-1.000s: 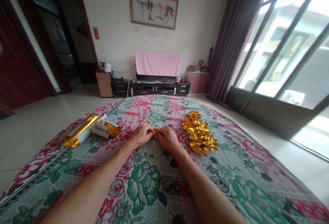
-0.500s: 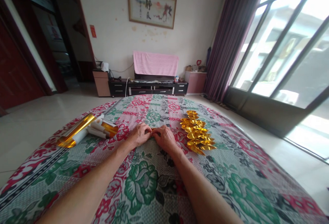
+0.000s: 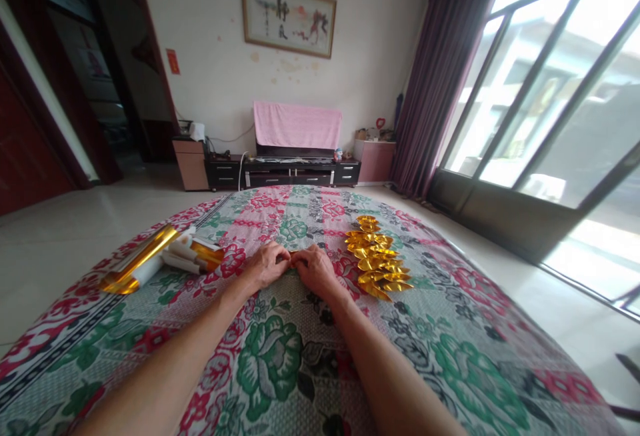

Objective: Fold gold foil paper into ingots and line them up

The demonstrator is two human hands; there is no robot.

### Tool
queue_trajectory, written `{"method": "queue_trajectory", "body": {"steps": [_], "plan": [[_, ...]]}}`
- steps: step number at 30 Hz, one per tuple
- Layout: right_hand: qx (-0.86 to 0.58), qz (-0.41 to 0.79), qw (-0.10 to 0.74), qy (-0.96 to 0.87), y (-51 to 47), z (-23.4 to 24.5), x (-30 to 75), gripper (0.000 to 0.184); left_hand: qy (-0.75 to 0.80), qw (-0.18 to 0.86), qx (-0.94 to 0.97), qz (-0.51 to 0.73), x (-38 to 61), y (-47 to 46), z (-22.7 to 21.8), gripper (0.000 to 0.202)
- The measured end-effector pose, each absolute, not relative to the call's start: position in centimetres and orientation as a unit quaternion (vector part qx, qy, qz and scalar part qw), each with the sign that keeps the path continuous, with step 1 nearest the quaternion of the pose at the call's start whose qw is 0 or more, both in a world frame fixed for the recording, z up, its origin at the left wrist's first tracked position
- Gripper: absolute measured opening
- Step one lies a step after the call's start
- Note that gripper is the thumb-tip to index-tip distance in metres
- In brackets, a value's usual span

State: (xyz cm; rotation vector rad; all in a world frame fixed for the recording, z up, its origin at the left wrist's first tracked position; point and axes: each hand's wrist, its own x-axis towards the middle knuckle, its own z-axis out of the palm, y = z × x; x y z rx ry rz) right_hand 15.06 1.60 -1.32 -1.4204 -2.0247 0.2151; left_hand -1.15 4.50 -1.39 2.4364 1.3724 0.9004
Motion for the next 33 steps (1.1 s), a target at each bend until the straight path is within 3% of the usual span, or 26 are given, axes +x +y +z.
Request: {"method": "queue_trajectory", "body": {"steps": [16, 33], "plan": [[-0.546, 0.073, 0.319, -0.771, 1.61, -1.31, 15.06, 0.023, 0.463, 0.135, 0.819, 0.309, -1.29, 4.33, -1.24, 0.014], [-0.529, 0.051, 0.338, -0.777, 1.33, -1.69, 15.1, 0.025, 0.486, 0.076, 0.816, 0.303, -0.78, 4.08, -2.03, 0.012]]}}
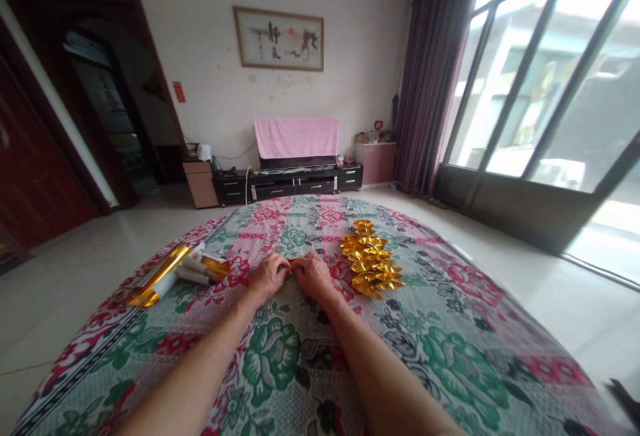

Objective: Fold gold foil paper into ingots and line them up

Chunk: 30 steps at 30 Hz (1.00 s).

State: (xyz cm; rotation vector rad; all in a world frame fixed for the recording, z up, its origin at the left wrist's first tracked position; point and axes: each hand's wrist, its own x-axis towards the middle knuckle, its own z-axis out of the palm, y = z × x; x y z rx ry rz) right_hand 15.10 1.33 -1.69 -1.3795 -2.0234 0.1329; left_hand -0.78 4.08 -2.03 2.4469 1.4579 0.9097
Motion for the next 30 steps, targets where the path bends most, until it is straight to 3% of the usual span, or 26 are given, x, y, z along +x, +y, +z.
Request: {"method": "queue_trajectory", "body": {"steps": [30], "plan": [[-0.594, 0.054, 0.297, -0.745, -0.3, -1.1, 14.1, 0.027, 0.544, 0.037, 0.78, 0.307, 0.7, 2.5, -2.2, 0.017]]}}
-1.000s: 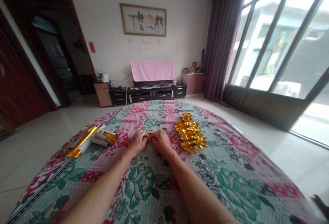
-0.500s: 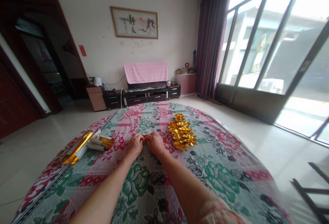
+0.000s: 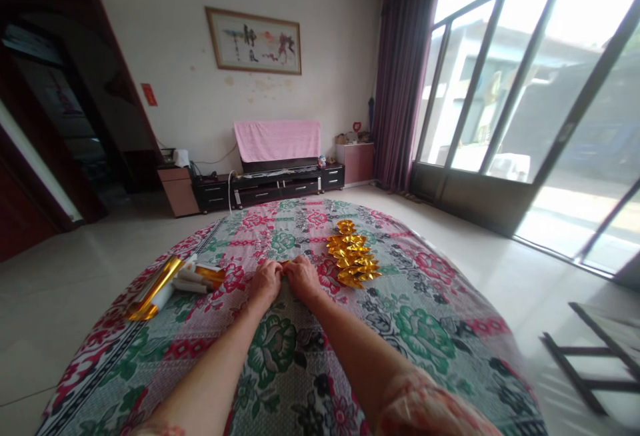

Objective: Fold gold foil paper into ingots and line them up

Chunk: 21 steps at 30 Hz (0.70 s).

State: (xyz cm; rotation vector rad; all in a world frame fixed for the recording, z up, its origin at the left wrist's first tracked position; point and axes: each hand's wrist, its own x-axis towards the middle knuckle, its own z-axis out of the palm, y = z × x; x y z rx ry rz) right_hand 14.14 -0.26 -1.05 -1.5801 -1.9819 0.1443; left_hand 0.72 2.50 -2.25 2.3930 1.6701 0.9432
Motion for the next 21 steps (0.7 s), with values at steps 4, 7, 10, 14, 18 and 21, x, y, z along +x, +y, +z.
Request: {"method": "queue_trajectory", "body": {"steps": [4, 7, 10, 14, 18, 21], "plan": [[-0.6, 0.053, 0.289, -0.744, -0.28, -1.09, 14.06, 0.028, 0.542, 0.025, 0.784, 0.301, 0.77, 2.18, -2.14, 0.019], [-0.606, 0.053, 0.284, -0.741, -0.3, -1.12, 13.99, 0.027, 0.536, 0.02, 0.79, 0.298, 0.81, 1.97, -2.05, 0.02], [-0.606, 0.054, 0.284, -0.741, -0.29, -1.18, 13.96, 0.026, 0.531, 0.021, 0.792, 0.3, 0.84, 1.8, -1.95, 0.02], [-0.604, 0.056, 0.294, -0.739, -0.31, -1.26, 13.91, 0.027, 0.537, 0.015, 0.785, 0.308, 0.86, 1.72, -1.89, 0.021], [-0.611, 0.055, 0.292, -0.734, -0.49, -1.21, 13.87, 0.027, 0.532, 0.014, 0.787, 0.311, 0.86, 1.75, -1.93, 0.02], [-0.61, 0.055, 0.294, -0.734, -0.63, -1.22, 13.88, 0.026, 0.53, 0.02, 0.791, 0.305, 0.83, 1.84, -1.96, 0.018]]}}
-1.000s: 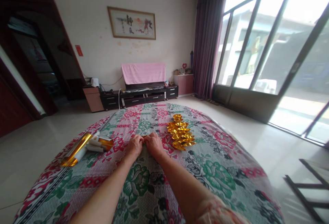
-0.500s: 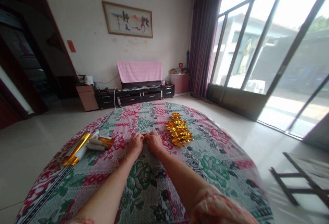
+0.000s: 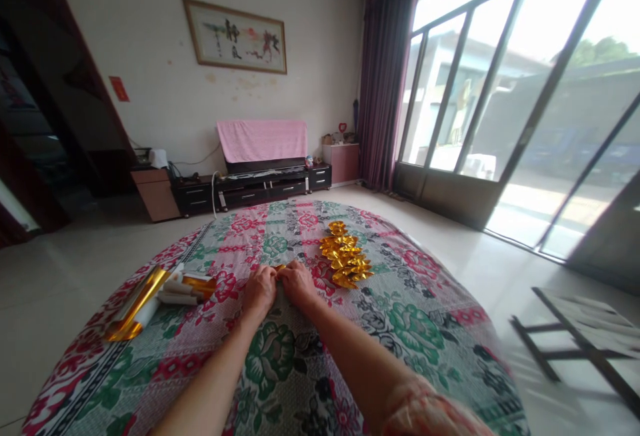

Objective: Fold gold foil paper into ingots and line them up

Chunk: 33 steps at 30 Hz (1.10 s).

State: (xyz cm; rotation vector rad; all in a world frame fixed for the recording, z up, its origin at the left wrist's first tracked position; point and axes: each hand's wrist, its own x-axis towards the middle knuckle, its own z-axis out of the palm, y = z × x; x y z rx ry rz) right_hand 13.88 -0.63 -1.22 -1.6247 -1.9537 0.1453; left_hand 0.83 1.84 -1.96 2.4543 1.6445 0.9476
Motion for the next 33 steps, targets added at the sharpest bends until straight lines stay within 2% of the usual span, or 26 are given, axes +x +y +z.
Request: {"method": "queue_trajectory", "body": {"steps": [33], "plan": [[-0.593, 0.063, 0.324, -0.734, -1.13, -1.31, 14.08, 0.024, 0.512, 0.057, 0.791, 0.331, 0.53, 2.3, -2.57, 0.013]]}}
